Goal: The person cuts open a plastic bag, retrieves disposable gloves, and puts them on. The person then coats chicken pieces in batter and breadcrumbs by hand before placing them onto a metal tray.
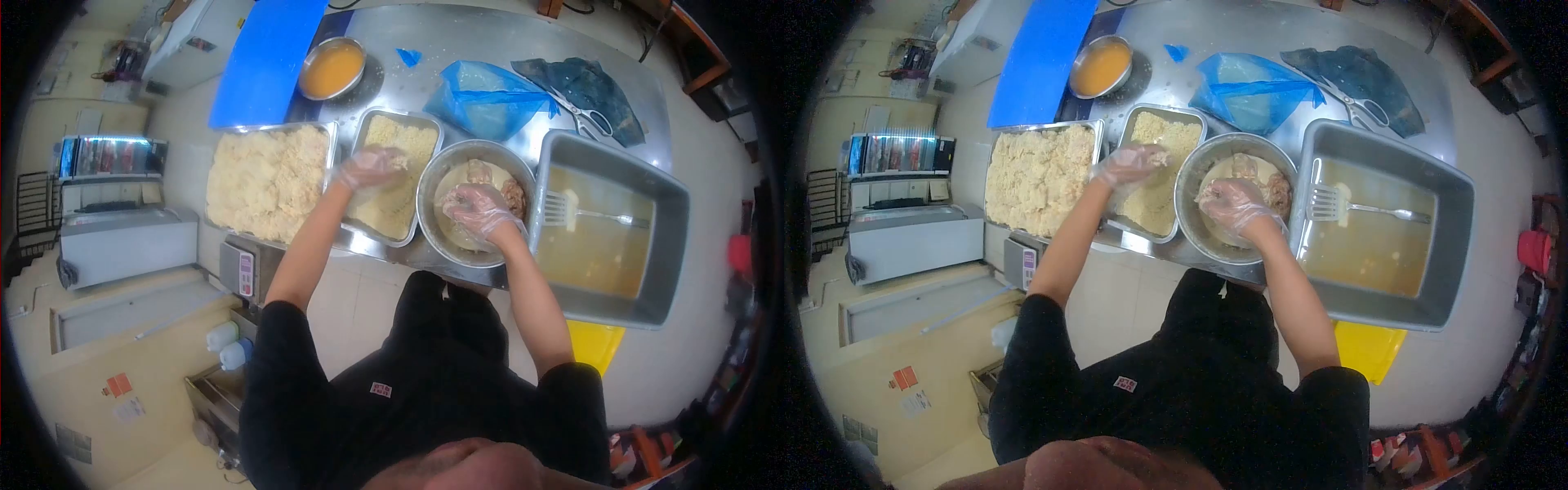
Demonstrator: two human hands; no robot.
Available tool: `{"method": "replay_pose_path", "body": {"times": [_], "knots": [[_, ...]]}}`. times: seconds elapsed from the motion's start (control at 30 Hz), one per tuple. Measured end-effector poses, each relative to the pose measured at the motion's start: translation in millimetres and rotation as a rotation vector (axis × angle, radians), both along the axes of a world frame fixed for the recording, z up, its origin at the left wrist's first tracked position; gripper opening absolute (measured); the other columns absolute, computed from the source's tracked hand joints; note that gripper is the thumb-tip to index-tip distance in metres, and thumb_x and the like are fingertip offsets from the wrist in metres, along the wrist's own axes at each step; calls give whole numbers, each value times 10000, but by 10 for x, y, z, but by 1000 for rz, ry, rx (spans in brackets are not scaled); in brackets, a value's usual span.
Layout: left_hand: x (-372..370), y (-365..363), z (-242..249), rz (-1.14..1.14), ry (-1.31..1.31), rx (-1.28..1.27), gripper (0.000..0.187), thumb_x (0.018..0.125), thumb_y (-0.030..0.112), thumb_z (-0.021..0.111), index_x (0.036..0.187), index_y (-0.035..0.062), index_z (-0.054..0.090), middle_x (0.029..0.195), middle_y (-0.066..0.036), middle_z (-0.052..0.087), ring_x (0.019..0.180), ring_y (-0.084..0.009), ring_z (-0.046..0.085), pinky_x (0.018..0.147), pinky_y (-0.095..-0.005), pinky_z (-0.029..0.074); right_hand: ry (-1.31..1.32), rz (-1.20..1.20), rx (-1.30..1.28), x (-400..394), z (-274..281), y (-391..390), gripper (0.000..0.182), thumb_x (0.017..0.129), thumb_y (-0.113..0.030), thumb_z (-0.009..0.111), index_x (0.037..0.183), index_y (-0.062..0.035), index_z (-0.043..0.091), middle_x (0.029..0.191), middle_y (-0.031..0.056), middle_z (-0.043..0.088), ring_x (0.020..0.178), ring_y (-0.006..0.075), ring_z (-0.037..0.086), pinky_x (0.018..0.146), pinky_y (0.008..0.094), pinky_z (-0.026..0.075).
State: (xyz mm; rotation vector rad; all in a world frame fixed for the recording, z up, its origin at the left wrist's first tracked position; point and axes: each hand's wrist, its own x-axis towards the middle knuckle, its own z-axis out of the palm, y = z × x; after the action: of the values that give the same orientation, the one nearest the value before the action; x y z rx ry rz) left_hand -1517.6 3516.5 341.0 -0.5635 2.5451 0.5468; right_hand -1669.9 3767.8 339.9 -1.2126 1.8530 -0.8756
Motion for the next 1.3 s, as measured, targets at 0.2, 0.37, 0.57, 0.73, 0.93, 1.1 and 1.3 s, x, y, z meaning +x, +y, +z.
{"method": "replay_pose_path", "body": {"times": [0.2,0.37,0.57,0.73,0.93,1.1,1.3], "knots": [[239,381,-1040,-2,256,-625,629,986,493,503,1526,185,406,1622,-118,313,1478,-307,334,1184,-524,294,-50,2,38,32,-85,-27,437,825,-356,707,1109,-24,704,1091,250,686,1042,423,641,928,470,500],[354,368,-972,214,426,-463,602,965,555,458,1409,160,553,1458,-171,515,1329,-367,497,1093,-507,380,84,-37,-42,79,-602,69,466,836,-396,733,1122,-29,712,1108,212,701,1048,388,658,940,446,504],[398,115,-449,383,-32,-194,578,861,550,604,1237,116,670,1151,-174,702,1130,-358,629,986,-441,484,31,-12,-20,39,-188,-18,448,836,-351,756,1137,-22,703,1105,202,703,1057,371,660,946,428,503],[579,52,-505,369,87,-61,510,843,487,667,1181,105,677,1135,-185,700,1121,-347,633,982,-431,486,116,-1,21,46,-240,6,432,841,-334,748,1153,-40,692,1151,202,690,1098,359,650,969,419,495],[824,259,-192,484,387,-35,400,905,374,648,1187,91,630,1084,-166,690,1064,-340,640,959,-422,496,155,37,127,-16,-384,-10,432,864,-342,714,1218,-98,668,1240,196,658,1165,359,620,1027,418,471],[1204,246,574,582,522,34,312,941,284,635,1177,86,586,1031,-137,659,956,-238,649,850,-396,544,202,37,63,-170,-847,71,456,866,-342,707,1261,-119,653,1250,178,659,1169,355,620,1034,411,469],[2296,-634,827,688,693,-365,332,957,279,633,1238,109,587,1006,-110,680,915,-242,675,820,-385,560,116,-6,103,-124,-633,11,359,864,-191,726,1185,-38,680,1131,109,713,1027,224,664,914,330,504]]}}
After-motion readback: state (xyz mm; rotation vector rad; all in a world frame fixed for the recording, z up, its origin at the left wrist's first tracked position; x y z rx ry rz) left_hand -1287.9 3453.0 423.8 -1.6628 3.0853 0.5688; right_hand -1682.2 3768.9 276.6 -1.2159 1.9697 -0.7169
